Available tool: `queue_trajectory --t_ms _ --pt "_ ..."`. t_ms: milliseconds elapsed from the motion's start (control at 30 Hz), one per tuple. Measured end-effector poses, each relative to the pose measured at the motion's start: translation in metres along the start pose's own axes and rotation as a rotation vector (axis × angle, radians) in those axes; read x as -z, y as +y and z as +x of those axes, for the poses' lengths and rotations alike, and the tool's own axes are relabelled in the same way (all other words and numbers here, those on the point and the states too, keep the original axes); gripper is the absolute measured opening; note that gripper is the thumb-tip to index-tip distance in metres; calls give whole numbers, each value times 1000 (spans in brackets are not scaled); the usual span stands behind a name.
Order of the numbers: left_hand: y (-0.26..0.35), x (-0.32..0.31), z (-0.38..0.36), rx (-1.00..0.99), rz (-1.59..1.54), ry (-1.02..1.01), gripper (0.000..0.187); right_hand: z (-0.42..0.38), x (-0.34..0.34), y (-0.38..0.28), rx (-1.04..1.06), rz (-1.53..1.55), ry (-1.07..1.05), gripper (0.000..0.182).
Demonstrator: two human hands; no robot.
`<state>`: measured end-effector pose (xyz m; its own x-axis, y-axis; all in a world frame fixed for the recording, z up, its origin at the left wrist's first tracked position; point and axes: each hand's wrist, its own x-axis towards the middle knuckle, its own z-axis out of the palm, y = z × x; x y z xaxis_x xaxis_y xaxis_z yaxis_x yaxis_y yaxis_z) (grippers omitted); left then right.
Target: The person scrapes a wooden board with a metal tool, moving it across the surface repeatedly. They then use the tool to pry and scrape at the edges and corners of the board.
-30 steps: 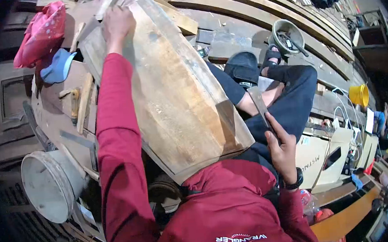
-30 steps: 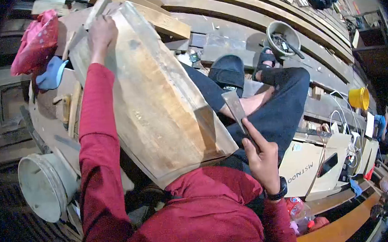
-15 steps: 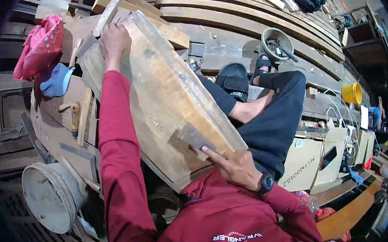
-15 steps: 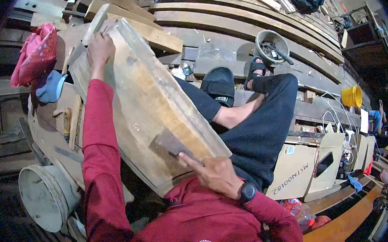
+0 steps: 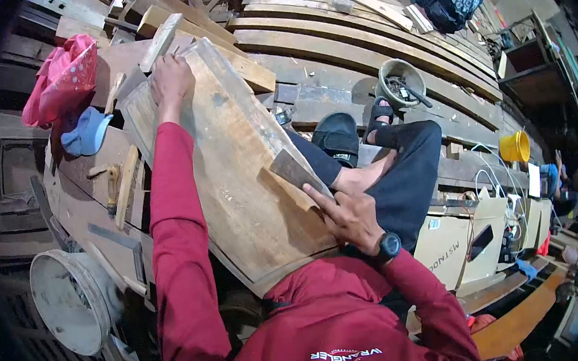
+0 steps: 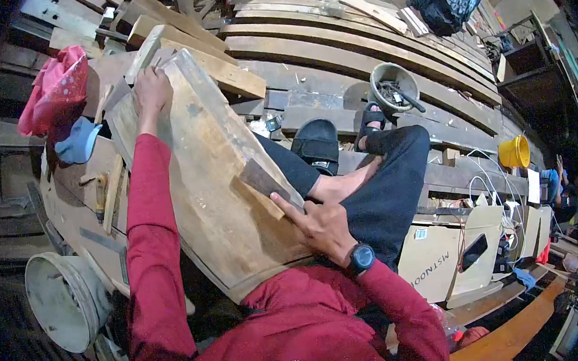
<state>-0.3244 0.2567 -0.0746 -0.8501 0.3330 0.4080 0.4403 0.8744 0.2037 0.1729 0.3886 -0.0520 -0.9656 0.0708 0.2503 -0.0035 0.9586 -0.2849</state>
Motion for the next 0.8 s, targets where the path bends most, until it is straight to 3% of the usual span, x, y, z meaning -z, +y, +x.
queue_trajectory --t_ms 133,300,400,433,533,567,600,667,700,800 --pt "15 19 -6 -7 11 7 42 17 -25 24 -332 -97 65 57" --pt "20 23 -10 -4 28 34 41 15 -12 12 79 -42 33 60" --pt "14 18 -8 31 -10 0 41 26 -33 27 -351 -134 47 54" --pt "21 29 -11 62 -27 -20 42 25 -27 28 -347 -119 116 57" --pt "29 39 -15 47 -8 -30 42 6 -10 16 -142 -56 34 59" --pt "20 28 -8 37 21 -55 43 4 -16 14 -49 32 118 59" --pt "14 19 -6 28 29 -38 43 1 -19 13 -25 -39 24 59" --pt "9 9 -5 10 49 -2 43 13 -19 13 -186 -85 -43 59" --pt "20 25 -13 -2 47 -4 43 22 -29 16 -272 -90 105 57" --pt "12 17 -5 -5 16 45 40 16 -30 21 -179 -72 181 67"
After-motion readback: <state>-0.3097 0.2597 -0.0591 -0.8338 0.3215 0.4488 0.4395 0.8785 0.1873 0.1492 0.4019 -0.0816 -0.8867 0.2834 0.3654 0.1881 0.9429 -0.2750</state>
